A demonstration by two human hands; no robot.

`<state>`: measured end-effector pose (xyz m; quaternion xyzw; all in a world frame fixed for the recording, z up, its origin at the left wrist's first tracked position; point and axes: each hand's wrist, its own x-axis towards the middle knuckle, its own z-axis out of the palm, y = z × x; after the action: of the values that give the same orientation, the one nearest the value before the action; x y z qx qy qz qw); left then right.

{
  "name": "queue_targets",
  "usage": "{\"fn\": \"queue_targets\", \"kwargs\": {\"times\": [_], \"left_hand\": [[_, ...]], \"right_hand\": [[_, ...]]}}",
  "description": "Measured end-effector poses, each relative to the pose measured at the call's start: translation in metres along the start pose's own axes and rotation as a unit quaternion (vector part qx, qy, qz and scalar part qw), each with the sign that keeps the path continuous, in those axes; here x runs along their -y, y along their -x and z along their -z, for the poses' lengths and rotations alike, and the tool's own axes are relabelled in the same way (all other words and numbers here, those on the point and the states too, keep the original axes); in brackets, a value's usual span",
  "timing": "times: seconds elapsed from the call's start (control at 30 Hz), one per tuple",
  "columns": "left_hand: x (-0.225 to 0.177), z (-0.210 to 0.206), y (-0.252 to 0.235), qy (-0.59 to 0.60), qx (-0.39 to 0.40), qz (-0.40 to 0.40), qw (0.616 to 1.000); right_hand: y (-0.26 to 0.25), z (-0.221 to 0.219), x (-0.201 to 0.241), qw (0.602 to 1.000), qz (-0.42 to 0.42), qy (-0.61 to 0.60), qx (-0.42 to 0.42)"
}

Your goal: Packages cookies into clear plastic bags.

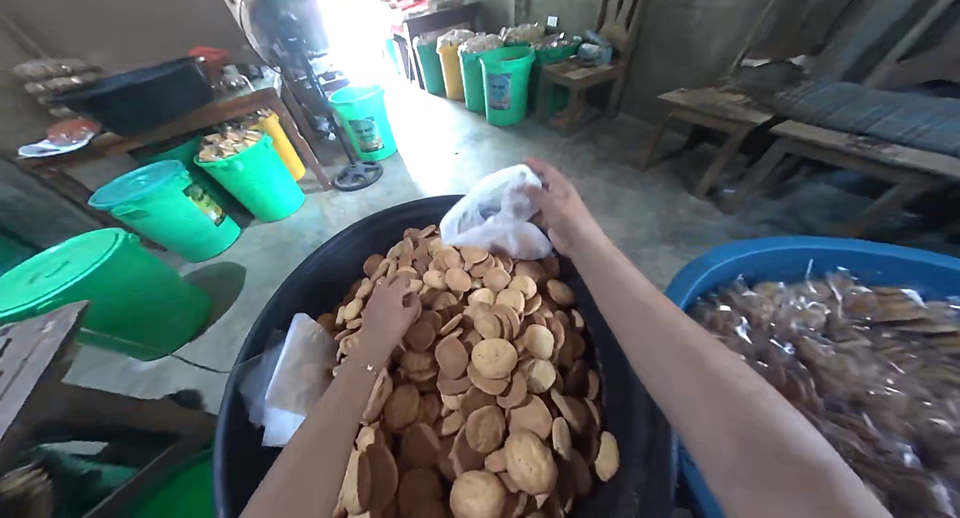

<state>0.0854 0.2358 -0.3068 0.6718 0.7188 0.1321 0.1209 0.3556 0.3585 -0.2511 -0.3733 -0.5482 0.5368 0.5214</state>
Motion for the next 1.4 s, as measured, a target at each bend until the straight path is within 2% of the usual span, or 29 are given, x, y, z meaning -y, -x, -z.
{"fn": "queue_targets", "kwargs": {"times": [0.07,0.2,0.4,0.47,0.53,0.6,0.63,0.7,0.77,0.83,0.87,0.97,1.07,1.13,1.17,1.27,1.33,1.4], "left_hand": [[-0.012,0.003,0.004,0.007,0.029,0.008,1.0],[-0.04,-0.003,0.001,-0.142,0.101,-0.012,0.985],[-0.057,-0.009,-0.018,-0.199,0.147,0.003,0.969],[-0.059,0.009,-0.009,-0.103,0.103,0.018,0.989],[-0.064,0.039,0.004,0.121,0.041,-0.02,0.992],[-0.08,0.064,0.008,0.35,0.049,-0.103,0.93],[-0.092,0.072,0.002,0.382,0.054,-0.132,0.913],[-0.117,0.076,-0.025,0.3,0.04,-0.137,0.943],[-0.14,0.07,-0.059,0.132,0.065,-0.106,0.983],[-0.16,0.061,-0.084,-0.018,0.099,-0.074,0.992],[-0.168,0.058,-0.091,-0.061,0.088,-0.067,0.992],[-0.198,0.069,-0.096,-0.094,0.0,-0.076,0.993],[-0.208,0.085,-0.098,-0.116,-0.061,-0.085,0.988],[-0.201,0.097,-0.097,-0.119,-0.096,-0.074,0.985],[-0.194,0.104,-0.096,-0.116,-0.114,-0.071,0.984],[-0.174,0.117,-0.094,-0.084,-0.13,-0.042,0.987],[-0.161,0.115,-0.093,-0.048,-0.12,0.004,0.992],[-0.146,0.108,-0.097,-0.025,-0.117,0.032,0.992]], "right_hand": [[0.009,-0.003,-0.014,0.999,0.01,-0.034,-0.019],[0.018,-0.005,-0.023,0.989,0.039,-0.132,-0.051],[0.031,0.004,-0.033,0.995,0.055,-0.082,-0.006],[0.032,0.005,-0.031,0.997,0.056,-0.058,0.014],[0.03,0.004,-0.028,0.996,0.074,-0.031,0.025],[0.03,0.003,-0.025,0.994,0.103,-0.015,0.042],[0.031,0.003,-0.025,0.992,0.118,-0.009,0.054],[0.033,0.002,-0.022,0.988,0.136,-0.007,0.068],[0.034,0.007,-0.02,0.985,0.157,-0.026,0.065],[0.033,0.014,-0.021,0.981,0.184,-0.046,0.05],[0.032,0.016,-0.023,0.978,0.198,-0.055,0.04],[0.029,0.02,-0.026,0.966,0.247,-0.076,0.009],[0.025,0.025,-0.022,0.957,0.27,-0.104,0.025],[0.019,0.033,-0.025,0.959,0.268,-0.096,0.018],[0.015,0.038,-0.031,0.964,0.257,-0.071,-0.019],[0.001,0.052,-0.051,0.98,0.131,0.032,-0.148],[-0.006,0.057,-0.061,0.983,0.029,0.104,-0.149],[-0.008,0.054,-0.067,0.977,-0.024,0.186,-0.098]]}}
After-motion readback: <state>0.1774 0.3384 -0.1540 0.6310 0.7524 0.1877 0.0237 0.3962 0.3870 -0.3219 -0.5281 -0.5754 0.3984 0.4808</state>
